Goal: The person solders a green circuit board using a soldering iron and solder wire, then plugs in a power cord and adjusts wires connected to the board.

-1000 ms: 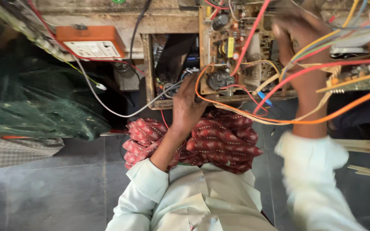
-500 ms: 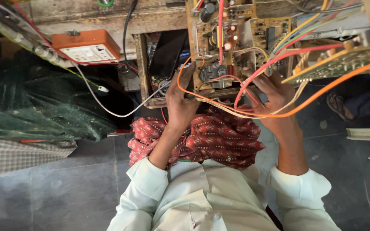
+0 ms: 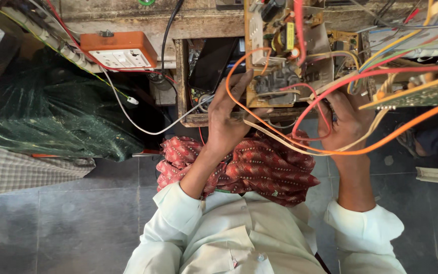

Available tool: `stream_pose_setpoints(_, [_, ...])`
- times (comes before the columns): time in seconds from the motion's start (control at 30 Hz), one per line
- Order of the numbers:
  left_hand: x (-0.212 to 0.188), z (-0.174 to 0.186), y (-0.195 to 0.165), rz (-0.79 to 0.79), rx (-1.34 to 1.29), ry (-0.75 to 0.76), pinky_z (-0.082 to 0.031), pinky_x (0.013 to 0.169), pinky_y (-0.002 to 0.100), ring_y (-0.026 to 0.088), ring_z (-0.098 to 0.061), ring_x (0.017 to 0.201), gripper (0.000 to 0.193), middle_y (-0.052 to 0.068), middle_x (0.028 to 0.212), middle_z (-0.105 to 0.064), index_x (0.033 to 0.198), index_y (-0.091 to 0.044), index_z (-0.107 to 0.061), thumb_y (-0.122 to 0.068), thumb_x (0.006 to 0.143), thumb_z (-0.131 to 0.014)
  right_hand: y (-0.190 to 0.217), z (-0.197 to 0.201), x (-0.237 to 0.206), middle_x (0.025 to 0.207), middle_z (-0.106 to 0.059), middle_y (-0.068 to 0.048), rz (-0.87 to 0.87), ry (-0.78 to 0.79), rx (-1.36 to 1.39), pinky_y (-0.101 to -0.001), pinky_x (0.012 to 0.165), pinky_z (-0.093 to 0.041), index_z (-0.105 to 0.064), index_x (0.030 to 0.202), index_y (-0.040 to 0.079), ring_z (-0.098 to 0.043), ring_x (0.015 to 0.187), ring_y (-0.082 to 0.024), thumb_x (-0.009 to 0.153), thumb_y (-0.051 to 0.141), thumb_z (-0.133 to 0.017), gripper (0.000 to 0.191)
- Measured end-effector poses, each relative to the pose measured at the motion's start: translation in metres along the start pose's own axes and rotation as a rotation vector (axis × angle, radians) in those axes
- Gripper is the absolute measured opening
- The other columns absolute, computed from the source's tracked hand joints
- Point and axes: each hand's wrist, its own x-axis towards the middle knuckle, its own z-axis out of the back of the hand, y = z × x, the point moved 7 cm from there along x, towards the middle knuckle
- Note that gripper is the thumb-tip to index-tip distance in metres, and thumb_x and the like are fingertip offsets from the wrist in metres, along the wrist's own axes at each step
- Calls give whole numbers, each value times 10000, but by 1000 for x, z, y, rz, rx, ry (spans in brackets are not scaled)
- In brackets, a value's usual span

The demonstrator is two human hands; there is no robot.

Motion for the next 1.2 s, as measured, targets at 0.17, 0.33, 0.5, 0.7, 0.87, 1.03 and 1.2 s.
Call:
stream_pose_setpoints(0.17, [8, 7, 4, 12, -50, -23, -561, 1049, 355, 264, -661, 1221, 794, 143, 1337, -631, 1469, -56, -564, -96, 779, -953, 17, 2, 15, 1160, -666, -220, 41, -41, -71, -517, 890, -487, -693, 1228, 16, -614, 1045, -447, 1060, 56, -741, 179])
stream_pose_setpoints(0.33, [11, 12, 9, 39, -26, -30, -565, 1030, 342, 247, -675, 1194, 786, 143, 1322, -647, 1430, -6, -585, -104, 748, -962, 17, 0, 24, 1138, -687, -203, 51, 31, -31, -503, 867, -495, -695, 1234, 15, -627, 1034, -432, 1100, 102, -747, 167])
stream_pose_setpoints(0.5, [12, 15, 6, 23, -43, -38, -560, 1072, 347, 255, -670, 1228, 736, 144, 1346, -645, 1391, 33, -606, -97, 758, -960, 14, -2, 26, 1133, -675, -218, 72, 10, -26, -502, 858, -505, -682, 1214, -22, -636, 1025, -427, 1091, 122, -739, 198])
stream_pose_setpoints(0.7, [12, 17, 9, 36, -36, -44, -548, 1067, 353, 251, -664, 1229, 763, 145, 1341, -645, 1408, 48, -590, -99, 757, -960, 13, -4, 25, 1132, -664, -209, 103, 17, -114, -513, 904, -505, -693, 1209, -8, -624, 1069, -435, 1100, 120, -744, 176])
stream_pose_setpoints(0.87, [11, 12, 15, 58, -94, -49, -556, 1105, 369, 273, -647, 1280, 748, 175, 1391, -612, 1435, 40, -564, -78, 794, -933, 15, 0, 30, 1241, -651, -223, 111, 8, -105, -530, 946, -503, -674, 1285, 38, -622, 1131, -437, 1079, 78, -734, 218])
stream_pose_setpoints(1.03, [16, 2, 19, 52, 46, -60, -536, 1092, 362, 265, -657, 1244, 745, 162, 1355, -635, 1417, 46, -581, -55, 780, -954, 2, -2, 19, 1317, -649, -199, 107, 58, -363, -551, 1059, -484, -662, 1473, 136, -626, 1197, -402, 1040, 53, -706, 443])
stream_pose_setpoints(1.2, [17, -14, 24, 121, -152, -99, -555, 1099, 347, 212, -647, 1256, 643, 123, 1391, -591, 1413, 46, -584, 12, 853, -898, -34, -30, 2, 1290, -659, -125, 357, 14, -758, -499, 1020, -504, -677, 1391, 114, -649, 1070, -322, 972, 233, -706, 437])
